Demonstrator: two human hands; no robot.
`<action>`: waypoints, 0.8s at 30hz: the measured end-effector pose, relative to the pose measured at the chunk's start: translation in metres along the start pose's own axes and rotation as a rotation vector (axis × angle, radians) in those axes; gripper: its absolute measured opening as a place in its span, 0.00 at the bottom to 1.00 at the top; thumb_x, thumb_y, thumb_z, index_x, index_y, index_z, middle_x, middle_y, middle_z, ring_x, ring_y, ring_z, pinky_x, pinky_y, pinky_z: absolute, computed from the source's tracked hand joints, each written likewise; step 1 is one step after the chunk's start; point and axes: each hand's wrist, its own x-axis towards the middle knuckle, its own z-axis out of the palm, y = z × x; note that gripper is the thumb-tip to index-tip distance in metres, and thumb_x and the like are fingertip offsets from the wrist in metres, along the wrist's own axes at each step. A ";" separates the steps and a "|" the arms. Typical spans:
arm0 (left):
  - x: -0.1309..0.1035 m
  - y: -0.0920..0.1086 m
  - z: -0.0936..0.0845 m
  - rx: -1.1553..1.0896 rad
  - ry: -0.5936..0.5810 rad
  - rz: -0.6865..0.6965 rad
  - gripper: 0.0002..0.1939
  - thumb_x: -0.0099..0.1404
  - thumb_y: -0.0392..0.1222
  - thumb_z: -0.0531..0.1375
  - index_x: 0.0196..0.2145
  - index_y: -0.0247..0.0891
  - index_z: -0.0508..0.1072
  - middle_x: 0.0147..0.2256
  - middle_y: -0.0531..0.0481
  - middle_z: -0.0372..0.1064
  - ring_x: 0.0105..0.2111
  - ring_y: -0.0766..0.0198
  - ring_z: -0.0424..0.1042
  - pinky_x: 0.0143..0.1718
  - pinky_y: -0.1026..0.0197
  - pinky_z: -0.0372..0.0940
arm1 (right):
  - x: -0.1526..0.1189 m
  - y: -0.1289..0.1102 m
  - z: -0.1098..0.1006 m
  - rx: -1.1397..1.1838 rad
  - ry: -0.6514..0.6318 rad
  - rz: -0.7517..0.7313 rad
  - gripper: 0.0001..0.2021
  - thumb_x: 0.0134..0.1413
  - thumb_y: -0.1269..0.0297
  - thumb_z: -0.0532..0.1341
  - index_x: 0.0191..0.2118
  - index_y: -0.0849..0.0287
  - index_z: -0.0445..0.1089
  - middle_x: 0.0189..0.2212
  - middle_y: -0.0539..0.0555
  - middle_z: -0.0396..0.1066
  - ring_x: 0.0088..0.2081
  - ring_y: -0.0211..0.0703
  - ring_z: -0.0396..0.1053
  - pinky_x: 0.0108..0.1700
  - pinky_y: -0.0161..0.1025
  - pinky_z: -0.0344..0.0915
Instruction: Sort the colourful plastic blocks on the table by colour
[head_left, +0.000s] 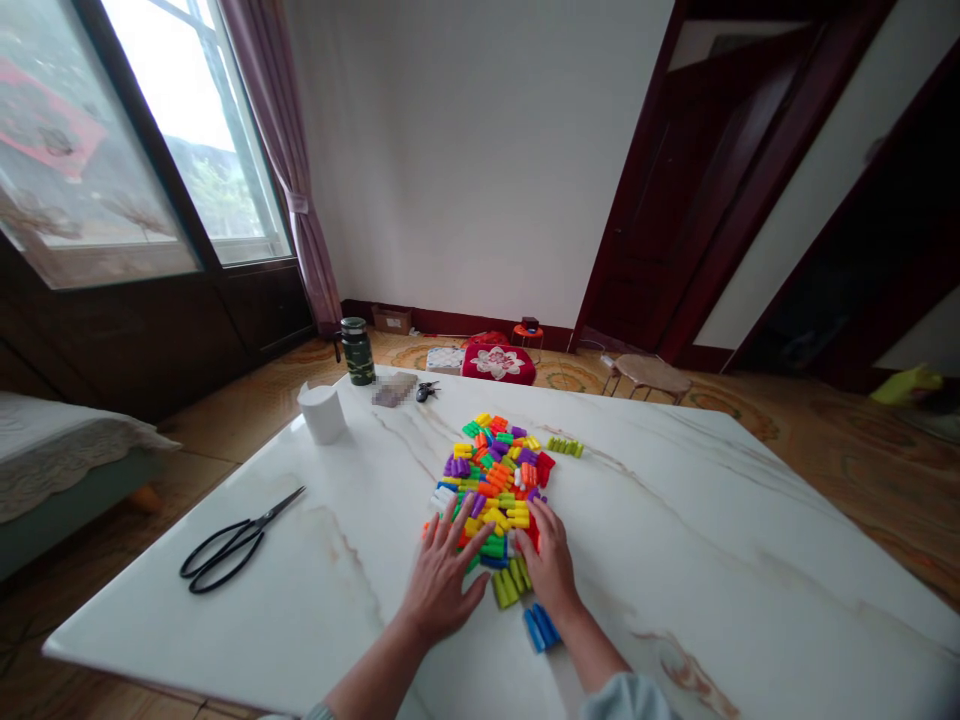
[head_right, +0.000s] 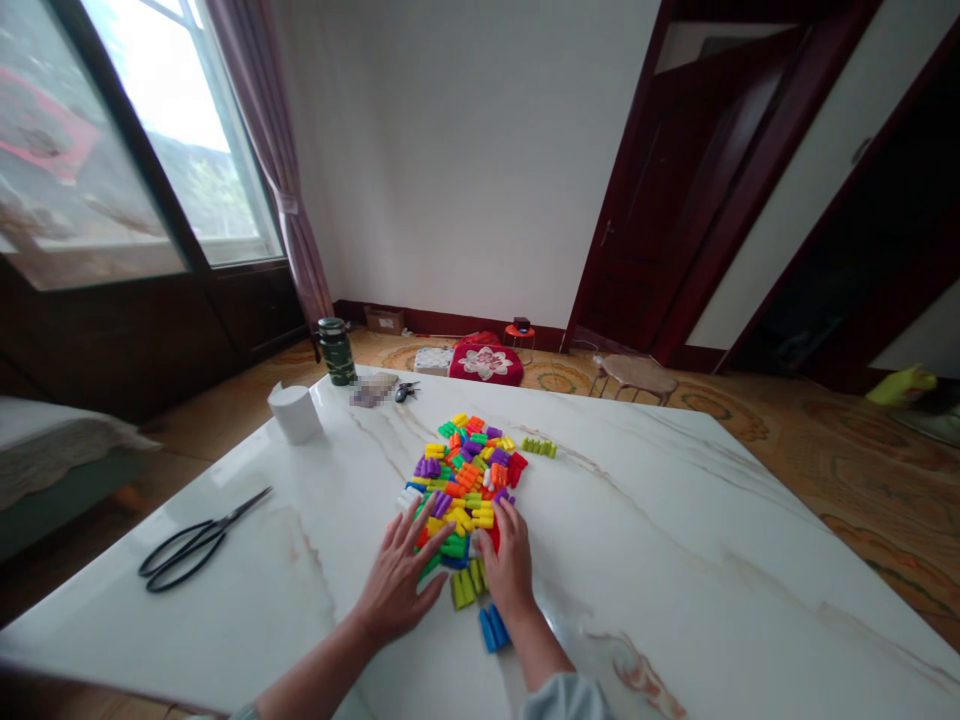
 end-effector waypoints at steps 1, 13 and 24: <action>0.000 -0.001 0.000 -0.007 -0.013 0.016 0.36 0.63 0.42 0.58 0.67 0.50 0.51 0.70 0.47 0.33 0.68 0.42 0.38 0.62 0.37 0.48 | -0.002 -0.004 -0.002 0.008 -0.012 -0.023 0.19 0.61 0.56 0.54 0.54 0.56 0.69 0.56 0.60 0.66 0.58 0.49 0.63 0.60 0.50 0.62; 0.000 -0.004 0.008 -0.043 -0.080 -0.029 0.40 0.59 0.45 0.61 0.67 0.51 0.51 0.70 0.48 0.34 0.68 0.43 0.40 0.62 0.40 0.50 | 0.070 -0.015 -0.011 -0.178 -0.083 -0.200 0.15 0.58 0.69 0.55 0.49 0.59 0.73 0.49 0.59 0.72 0.51 0.49 0.68 0.54 0.46 0.65; -0.003 -0.006 0.015 -0.007 -0.056 -0.046 0.41 0.59 0.45 0.61 0.67 0.52 0.50 0.70 0.48 0.36 0.67 0.42 0.44 0.61 0.40 0.51 | 0.101 -0.047 0.034 -0.446 -0.234 -0.100 0.17 0.51 0.76 0.60 0.47 0.56 0.73 0.42 0.60 0.73 0.47 0.51 0.66 0.47 0.44 0.63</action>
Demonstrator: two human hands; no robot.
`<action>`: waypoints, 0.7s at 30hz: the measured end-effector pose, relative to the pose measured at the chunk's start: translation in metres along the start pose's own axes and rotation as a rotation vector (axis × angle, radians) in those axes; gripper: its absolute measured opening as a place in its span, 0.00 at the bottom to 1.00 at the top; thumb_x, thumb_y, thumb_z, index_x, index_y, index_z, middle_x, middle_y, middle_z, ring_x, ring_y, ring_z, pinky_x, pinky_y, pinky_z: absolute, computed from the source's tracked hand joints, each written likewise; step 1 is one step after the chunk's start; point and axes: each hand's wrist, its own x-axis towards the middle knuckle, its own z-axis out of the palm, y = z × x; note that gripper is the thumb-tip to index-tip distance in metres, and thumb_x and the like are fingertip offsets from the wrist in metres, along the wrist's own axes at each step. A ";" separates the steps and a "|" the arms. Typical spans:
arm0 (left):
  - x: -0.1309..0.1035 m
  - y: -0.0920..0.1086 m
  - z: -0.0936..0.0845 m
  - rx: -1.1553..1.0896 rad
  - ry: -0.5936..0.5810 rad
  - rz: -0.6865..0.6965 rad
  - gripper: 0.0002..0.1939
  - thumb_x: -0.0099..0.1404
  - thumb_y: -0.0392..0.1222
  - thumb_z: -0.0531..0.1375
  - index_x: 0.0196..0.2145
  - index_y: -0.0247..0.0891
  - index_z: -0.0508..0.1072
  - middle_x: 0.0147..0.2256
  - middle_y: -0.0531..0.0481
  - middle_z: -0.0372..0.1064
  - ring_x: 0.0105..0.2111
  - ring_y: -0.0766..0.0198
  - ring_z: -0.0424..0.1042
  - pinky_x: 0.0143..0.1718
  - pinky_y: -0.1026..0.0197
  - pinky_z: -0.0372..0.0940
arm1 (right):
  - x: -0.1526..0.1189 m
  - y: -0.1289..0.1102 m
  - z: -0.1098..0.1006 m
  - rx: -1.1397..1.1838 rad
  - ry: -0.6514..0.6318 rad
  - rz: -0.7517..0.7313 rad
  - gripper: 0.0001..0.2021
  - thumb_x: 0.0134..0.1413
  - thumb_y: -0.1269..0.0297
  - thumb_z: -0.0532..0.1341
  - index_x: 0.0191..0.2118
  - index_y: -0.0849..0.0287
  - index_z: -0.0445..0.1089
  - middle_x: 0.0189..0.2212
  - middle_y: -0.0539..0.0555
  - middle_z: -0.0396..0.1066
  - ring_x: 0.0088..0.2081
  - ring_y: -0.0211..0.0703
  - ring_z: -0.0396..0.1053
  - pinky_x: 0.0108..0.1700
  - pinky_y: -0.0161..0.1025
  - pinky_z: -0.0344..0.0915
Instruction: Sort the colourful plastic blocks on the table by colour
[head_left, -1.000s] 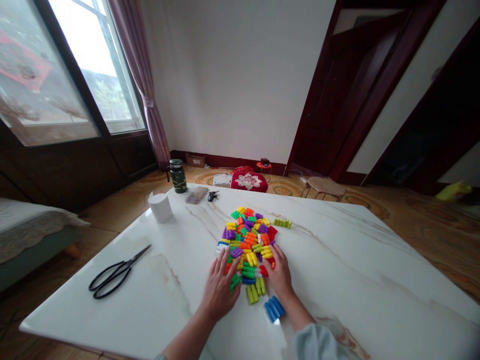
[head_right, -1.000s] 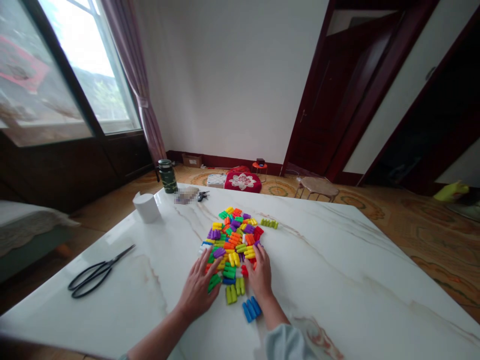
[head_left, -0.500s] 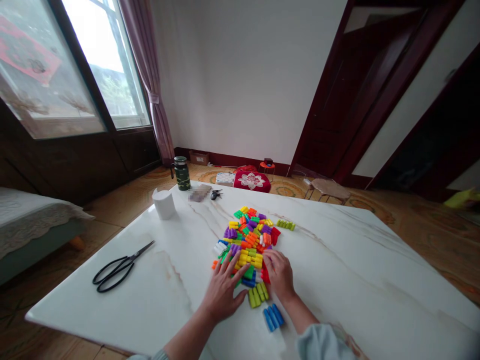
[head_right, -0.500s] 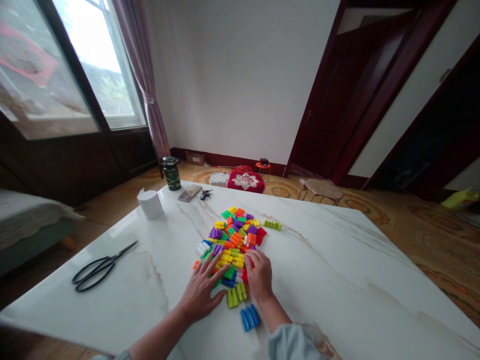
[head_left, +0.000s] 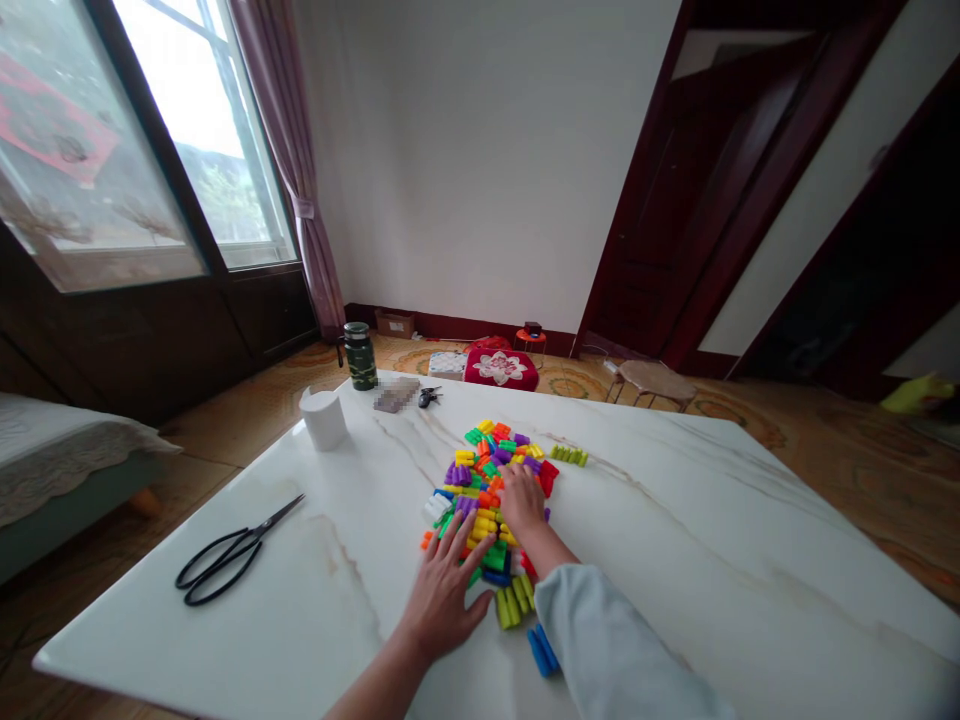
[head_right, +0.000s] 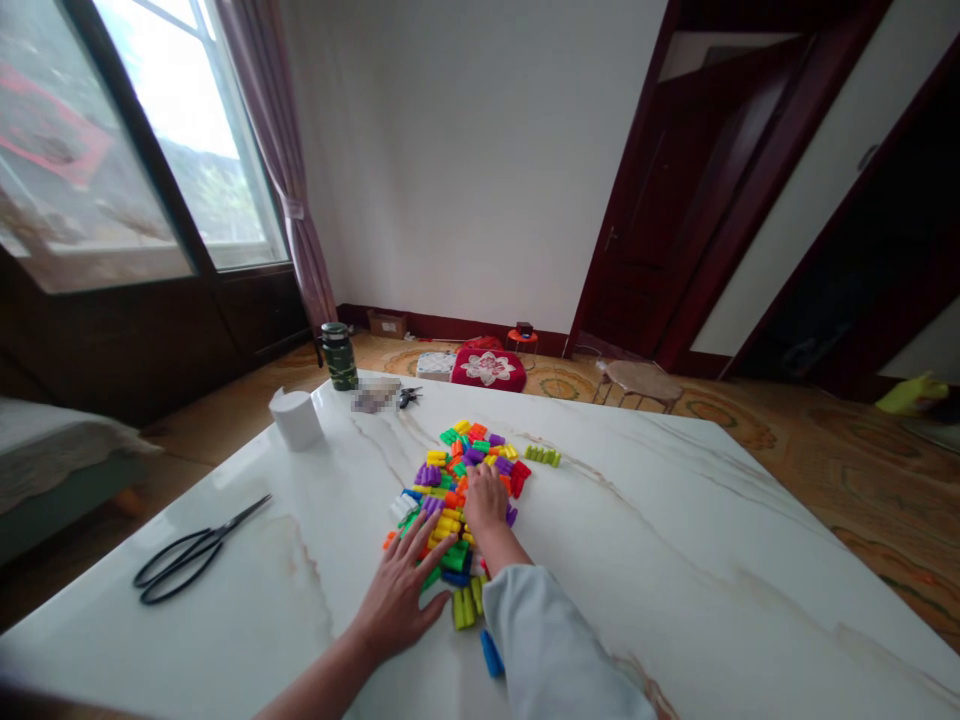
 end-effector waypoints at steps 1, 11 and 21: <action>0.000 0.000 0.000 -0.001 0.001 0.004 0.41 0.60 0.45 0.61 0.67 0.52 0.50 0.70 0.48 0.37 0.67 0.43 0.44 0.61 0.40 0.51 | 0.000 0.000 0.000 0.011 0.004 -0.010 0.15 0.51 0.76 0.60 0.44 0.56 0.74 0.41 0.58 0.73 0.46 0.49 0.67 0.47 0.42 0.64; 0.001 -0.003 0.001 -0.012 0.023 0.018 0.41 0.61 0.47 0.59 0.68 0.51 0.47 0.70 0.49 0.39 0.66 0.43 0.48 0.61 0.40 0.52 | -0.055 0.083 -0.017 0.419 0.462 0.212 0.12 0.61 0.58 0.50 0.42 0.57 0.67 0.39 0.56 0.70 0.37 0.44 0.68 0.39 0.39 0.66; 0.001 -0.001 -0.006 0.031 0.098 0.000 0.32 0.65 0.48 0.57 0.66 0.52 0.55 0.70 0.47 0.38 0.68 0.42 0.41 0.62 0.35 0.46 | -0.090 0.136 -0.004 0.181 0.313 0.364 0.14 0.58 0.59 0.46 0.37 0.58 0.66 0.36 0.57 0.69 0.36 0.45 0.66 0.37 0.39 0.60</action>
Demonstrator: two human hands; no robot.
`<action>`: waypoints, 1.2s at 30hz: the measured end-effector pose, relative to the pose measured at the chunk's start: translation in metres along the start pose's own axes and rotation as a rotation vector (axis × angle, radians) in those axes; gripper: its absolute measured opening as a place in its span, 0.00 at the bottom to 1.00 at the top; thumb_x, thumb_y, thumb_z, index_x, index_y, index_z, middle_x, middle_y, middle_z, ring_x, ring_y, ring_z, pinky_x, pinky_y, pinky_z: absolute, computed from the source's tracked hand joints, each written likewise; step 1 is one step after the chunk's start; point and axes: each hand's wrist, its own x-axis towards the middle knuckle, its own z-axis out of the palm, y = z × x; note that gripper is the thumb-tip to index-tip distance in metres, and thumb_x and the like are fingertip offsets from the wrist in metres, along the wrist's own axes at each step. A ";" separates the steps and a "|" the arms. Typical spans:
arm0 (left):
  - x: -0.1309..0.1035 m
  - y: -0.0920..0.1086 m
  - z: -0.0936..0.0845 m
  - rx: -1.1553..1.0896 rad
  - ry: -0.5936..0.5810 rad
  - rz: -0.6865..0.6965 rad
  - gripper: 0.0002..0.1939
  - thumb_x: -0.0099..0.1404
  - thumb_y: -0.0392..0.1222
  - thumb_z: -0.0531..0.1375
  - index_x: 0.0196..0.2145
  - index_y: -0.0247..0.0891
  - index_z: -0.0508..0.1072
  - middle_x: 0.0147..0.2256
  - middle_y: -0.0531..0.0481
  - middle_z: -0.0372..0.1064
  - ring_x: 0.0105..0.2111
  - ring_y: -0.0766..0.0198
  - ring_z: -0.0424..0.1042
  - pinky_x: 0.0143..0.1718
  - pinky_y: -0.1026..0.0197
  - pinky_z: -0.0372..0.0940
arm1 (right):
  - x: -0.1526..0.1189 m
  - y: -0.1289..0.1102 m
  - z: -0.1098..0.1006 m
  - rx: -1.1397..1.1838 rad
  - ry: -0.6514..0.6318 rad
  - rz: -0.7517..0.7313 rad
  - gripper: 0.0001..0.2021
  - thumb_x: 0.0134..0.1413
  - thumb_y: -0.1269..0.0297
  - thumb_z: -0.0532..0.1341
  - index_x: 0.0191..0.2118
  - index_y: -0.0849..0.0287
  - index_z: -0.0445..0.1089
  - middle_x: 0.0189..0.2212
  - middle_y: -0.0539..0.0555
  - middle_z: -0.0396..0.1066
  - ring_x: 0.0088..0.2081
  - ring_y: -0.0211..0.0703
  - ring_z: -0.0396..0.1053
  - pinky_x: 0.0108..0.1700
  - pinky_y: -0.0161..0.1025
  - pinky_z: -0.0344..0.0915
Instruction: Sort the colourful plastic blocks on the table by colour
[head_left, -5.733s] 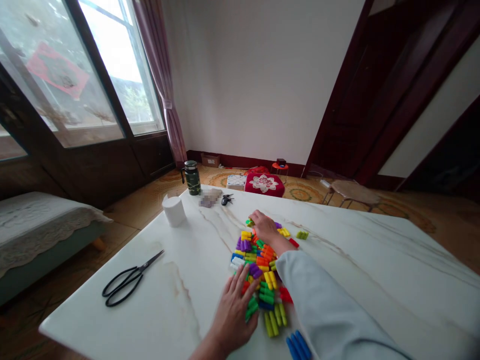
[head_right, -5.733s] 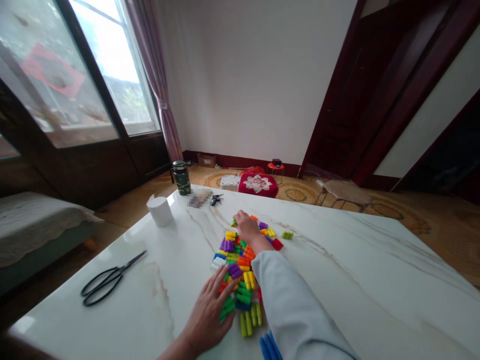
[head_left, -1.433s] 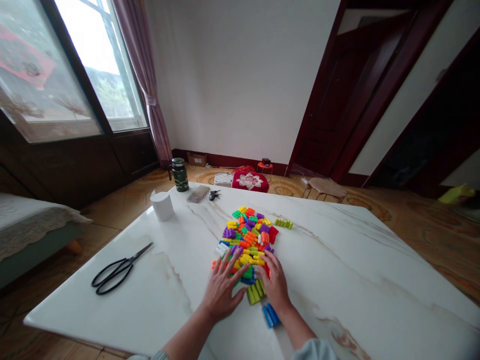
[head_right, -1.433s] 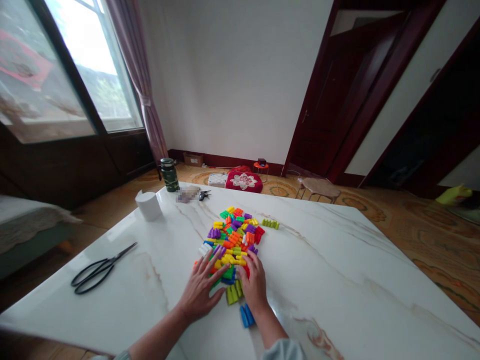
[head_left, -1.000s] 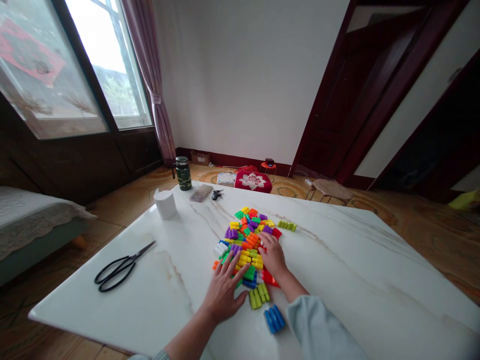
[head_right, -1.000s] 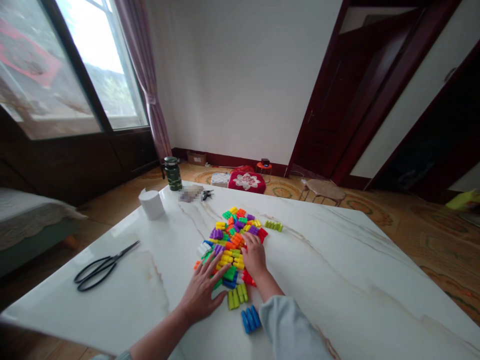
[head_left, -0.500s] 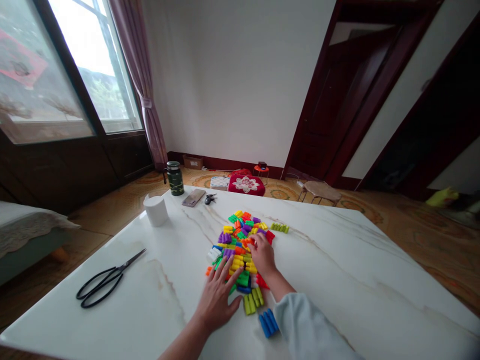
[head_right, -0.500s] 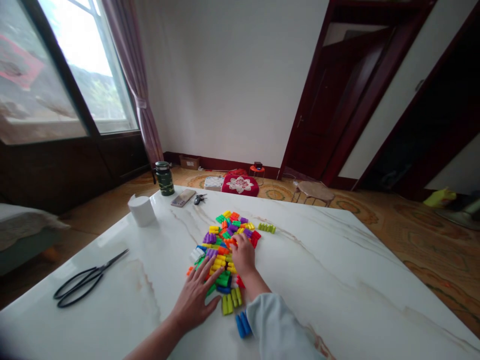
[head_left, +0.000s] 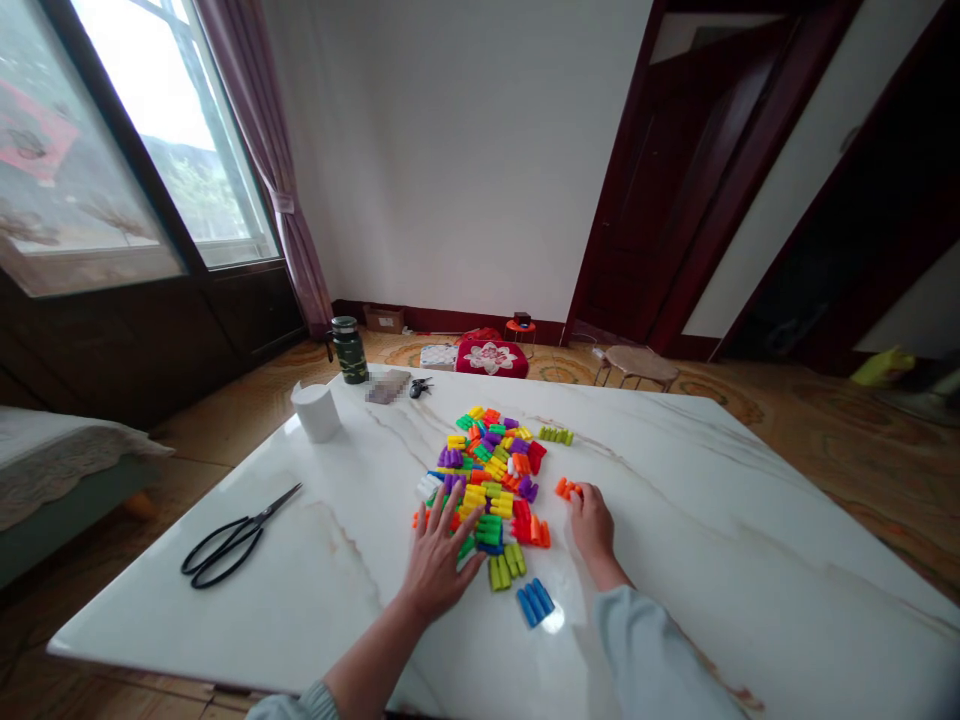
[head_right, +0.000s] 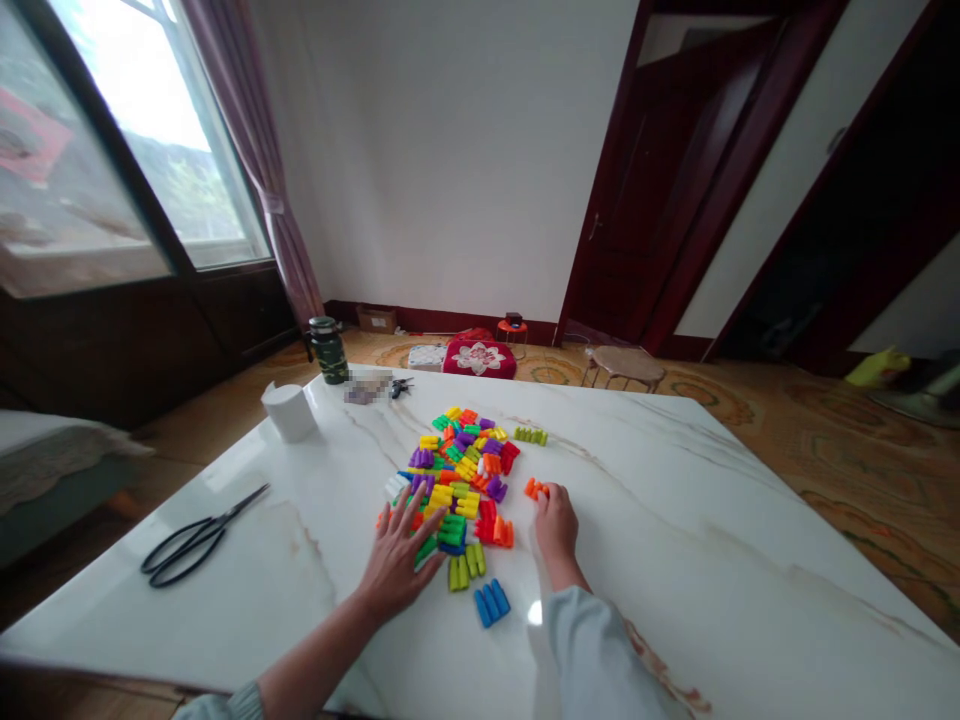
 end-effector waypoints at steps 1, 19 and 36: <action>-0.001 0.003 -0.003 0.014 0.020 -0.005 0.31 0.66 0.47 0.57 0.66 0.53 0.55 0.70 0.47 0.37 0.68 0.41 0.39 0.63 0.33 0.43 | 0.000 -0.002 0.000 -0.006 -0.005 0.003 0.14 0.58 0.60 0.46 0.37 0.58 0.66 0.36 0.57 0.69 0.36 0.45 0.66 0.37 0.39 0.59; 0.044 0.081 0.017 -0.225 -0.469 0.359 0.29 0.68 0.61 0.51 0.62 0.48 0.63 0.65 0.43 0.55 0.67 0.44 0.47 0.64 0.32 0.41 | 0.000 -0.006 -0.004 -0.041 -0.033 -0.038 0.15 0.60 0.60 0.45 0.38 0.58 0.67 0.36 0.56 0.69 0.37 0.45 0.67 0.39 0.39 0.60; 0.184 0.030 0.066 -0.118 -0.406 0.071 0.30 0.58 0.59 0.62 0.57 0.51 0.69 0.64 0.46 0.55 0.63 0.39 0.51 0.62 0.30 0.42 | 0.000 -0.001 -0.001 0.011 -0.017 -0.056 0.17 0.62 0.56 0.44 0.37 0.56 0.68 0.36 0.57 0.71 0.36 0.46 0.69 0.37 0.40 0.62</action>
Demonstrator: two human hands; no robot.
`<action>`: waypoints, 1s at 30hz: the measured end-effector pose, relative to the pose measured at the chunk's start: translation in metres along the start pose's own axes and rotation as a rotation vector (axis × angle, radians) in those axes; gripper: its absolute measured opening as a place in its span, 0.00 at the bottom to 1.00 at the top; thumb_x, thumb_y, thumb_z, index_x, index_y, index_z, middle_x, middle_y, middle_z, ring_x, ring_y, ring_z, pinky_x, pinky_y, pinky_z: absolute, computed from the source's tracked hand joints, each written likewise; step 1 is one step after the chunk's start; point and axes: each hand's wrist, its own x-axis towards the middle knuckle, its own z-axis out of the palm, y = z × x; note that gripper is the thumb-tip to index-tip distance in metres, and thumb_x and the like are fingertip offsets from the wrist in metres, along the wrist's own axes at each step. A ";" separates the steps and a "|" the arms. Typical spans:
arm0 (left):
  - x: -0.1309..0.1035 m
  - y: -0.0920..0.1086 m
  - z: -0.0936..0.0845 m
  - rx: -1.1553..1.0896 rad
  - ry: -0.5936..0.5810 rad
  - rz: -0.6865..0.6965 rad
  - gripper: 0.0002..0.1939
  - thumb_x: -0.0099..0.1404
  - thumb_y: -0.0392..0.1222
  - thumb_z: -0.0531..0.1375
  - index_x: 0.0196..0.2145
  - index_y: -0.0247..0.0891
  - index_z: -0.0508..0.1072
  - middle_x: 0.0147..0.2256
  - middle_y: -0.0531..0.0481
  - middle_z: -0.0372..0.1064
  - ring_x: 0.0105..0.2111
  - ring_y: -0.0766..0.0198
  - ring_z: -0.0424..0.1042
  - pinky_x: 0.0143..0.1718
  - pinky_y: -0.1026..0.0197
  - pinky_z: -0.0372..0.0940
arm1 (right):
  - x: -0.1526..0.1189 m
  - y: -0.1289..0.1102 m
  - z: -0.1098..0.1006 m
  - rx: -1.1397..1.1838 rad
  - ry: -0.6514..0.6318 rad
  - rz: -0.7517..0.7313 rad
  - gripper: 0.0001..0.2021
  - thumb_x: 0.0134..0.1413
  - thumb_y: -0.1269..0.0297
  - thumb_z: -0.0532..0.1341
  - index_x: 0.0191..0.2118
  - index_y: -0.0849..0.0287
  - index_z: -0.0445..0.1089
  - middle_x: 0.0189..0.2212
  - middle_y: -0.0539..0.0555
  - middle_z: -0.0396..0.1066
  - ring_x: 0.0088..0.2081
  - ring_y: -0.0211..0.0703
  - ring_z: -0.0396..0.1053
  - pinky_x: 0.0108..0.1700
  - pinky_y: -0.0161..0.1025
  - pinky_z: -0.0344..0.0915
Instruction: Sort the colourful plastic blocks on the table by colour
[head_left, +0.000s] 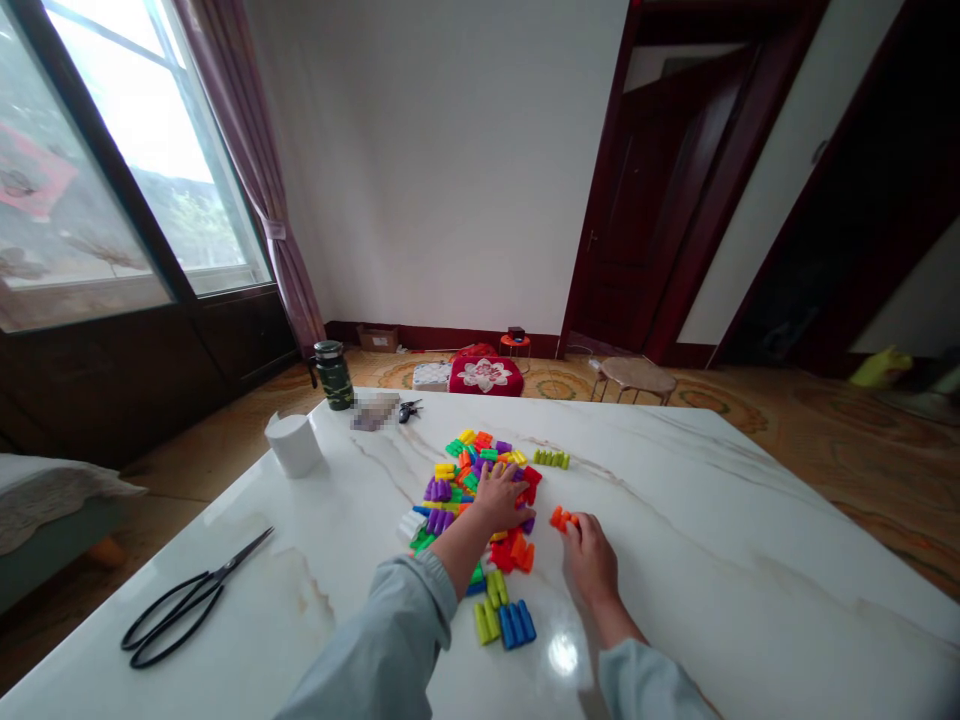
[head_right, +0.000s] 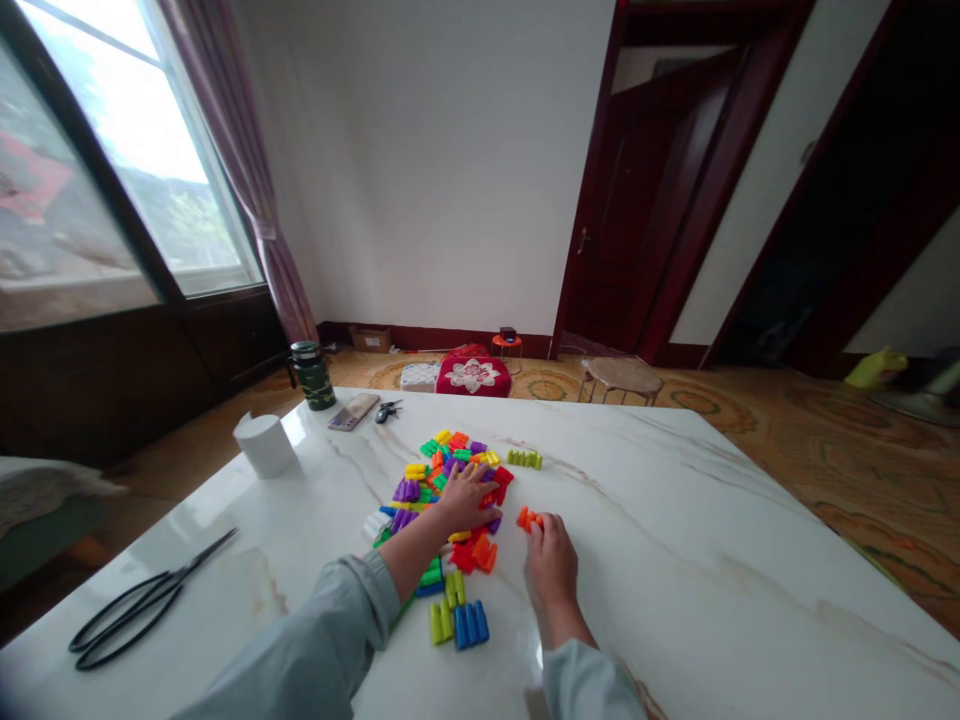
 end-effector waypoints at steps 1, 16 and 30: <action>-0.003 0.001 0.000 -0.005 0.005 -0.002 0.29 0.59 0.59 0.61 0.57 0.51 0.69 0.64 0.47 0.56 0.63 0.40 0.51 0.62 0.30 0.42 | 0.000 0.000 0.000 -0.006 -0.001 0.002 0.17 0.62 0.57 0.44 0.37 0.56 0.68 0.36 0.57 0.71 0.36 0.46 0.69 0.37 0.40 0.62; -0.173 0.024 0.011 0.041 0.282 0.007 0.37 0.62 0.64 0.57 0.65 0.51 0.57 0.68 0.46 0.44 0.66 0.38 0.44 0.63 0.30 0.39 | 0.000 0.000 0.002 -0.035 0.006 0.093 0.12 0.54 0.61 0.51 0.41 0.57 0.65 0.39 0.57 0.71 0.39 0.46 0.69 0.40 0.39 0.63; -0.175 0.014 0.030 0.104 0.343 0.069 0.37 0.66 0.62 0.53 0.68 0.49 0.49 0.68 0.47 0.47 0.66 0.46 0.48 0.65 0.41 0.46 | 0.017 0.000 0.007 -0.134 -0.001 0.218 0.10 0.52 0.66 0.56 0.41 0.57 0.68 0.38 0.56 0.74 0.35 0.44 0.70 0.34 0.37 0.59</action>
